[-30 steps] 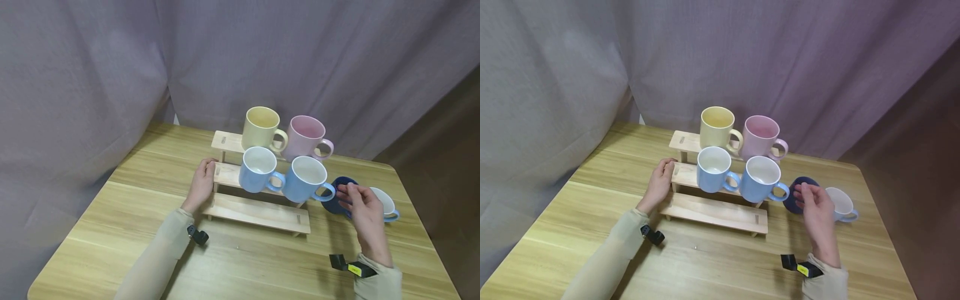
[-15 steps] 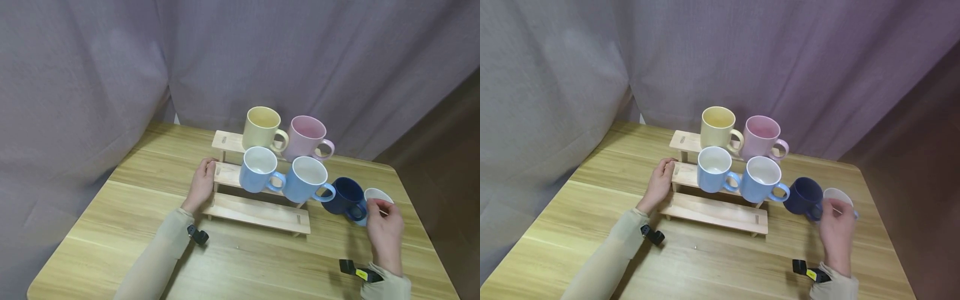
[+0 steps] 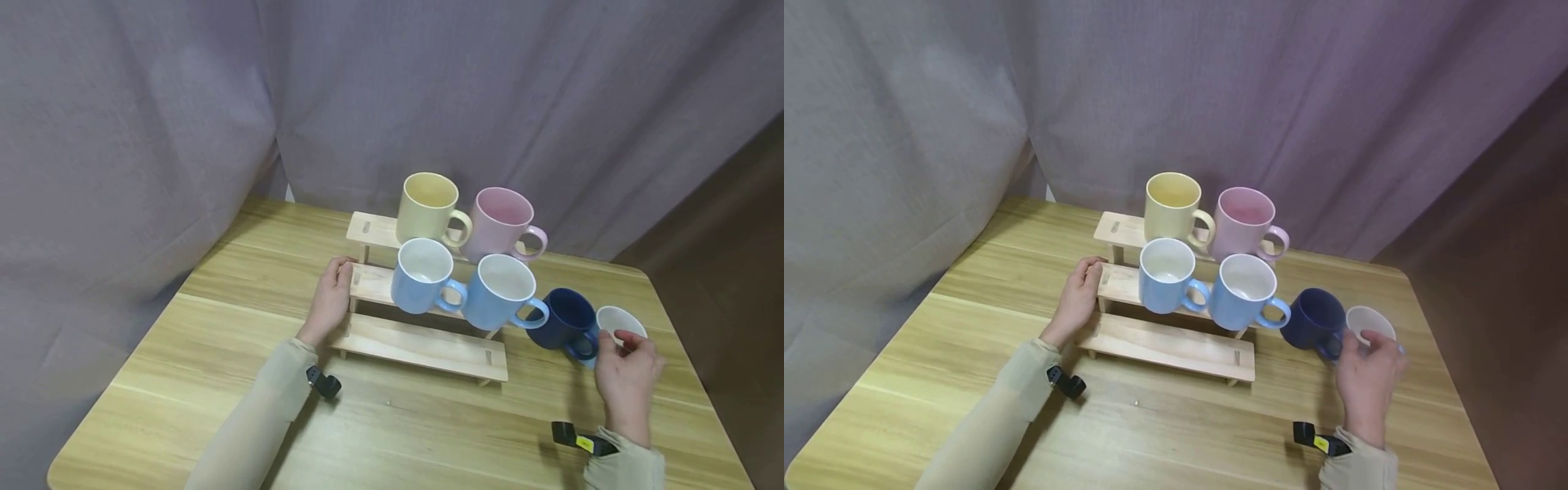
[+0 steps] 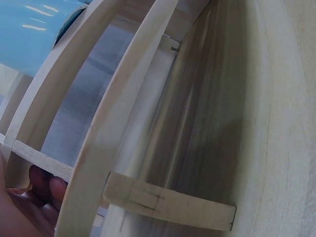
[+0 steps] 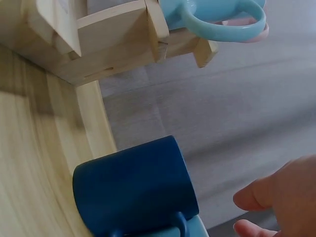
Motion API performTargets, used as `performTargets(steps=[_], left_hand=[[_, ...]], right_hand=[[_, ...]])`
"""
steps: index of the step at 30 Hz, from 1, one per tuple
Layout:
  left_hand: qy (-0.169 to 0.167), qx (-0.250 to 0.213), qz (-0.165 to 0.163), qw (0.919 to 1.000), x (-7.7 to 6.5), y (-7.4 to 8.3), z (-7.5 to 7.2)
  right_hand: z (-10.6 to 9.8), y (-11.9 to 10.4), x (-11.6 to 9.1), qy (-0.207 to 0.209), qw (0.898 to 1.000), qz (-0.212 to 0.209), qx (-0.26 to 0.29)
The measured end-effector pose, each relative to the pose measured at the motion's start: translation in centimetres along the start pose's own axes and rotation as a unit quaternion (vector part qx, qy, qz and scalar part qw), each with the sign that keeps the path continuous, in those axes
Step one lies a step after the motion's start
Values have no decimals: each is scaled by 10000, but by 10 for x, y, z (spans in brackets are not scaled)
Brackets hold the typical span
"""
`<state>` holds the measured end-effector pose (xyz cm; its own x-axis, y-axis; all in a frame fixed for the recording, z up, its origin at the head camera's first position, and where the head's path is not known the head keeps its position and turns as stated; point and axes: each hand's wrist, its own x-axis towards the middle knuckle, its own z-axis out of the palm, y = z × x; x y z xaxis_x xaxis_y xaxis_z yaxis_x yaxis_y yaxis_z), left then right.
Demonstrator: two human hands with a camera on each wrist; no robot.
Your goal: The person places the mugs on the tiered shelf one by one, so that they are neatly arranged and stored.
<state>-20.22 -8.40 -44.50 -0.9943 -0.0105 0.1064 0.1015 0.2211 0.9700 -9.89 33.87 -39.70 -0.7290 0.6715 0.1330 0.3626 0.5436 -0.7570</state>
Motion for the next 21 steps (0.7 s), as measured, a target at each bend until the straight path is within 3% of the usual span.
performTargets(steps=[9, 21], left_hand=[[45, -26, 33, 10000, 1, 1, 0], [97, -155, -37, 9998, 0, 1, 0]], right_hand=[[3, 5, -2, -118, 9995, 289, 107], [6, 16, -4, -172, 9991, 368, 139]])
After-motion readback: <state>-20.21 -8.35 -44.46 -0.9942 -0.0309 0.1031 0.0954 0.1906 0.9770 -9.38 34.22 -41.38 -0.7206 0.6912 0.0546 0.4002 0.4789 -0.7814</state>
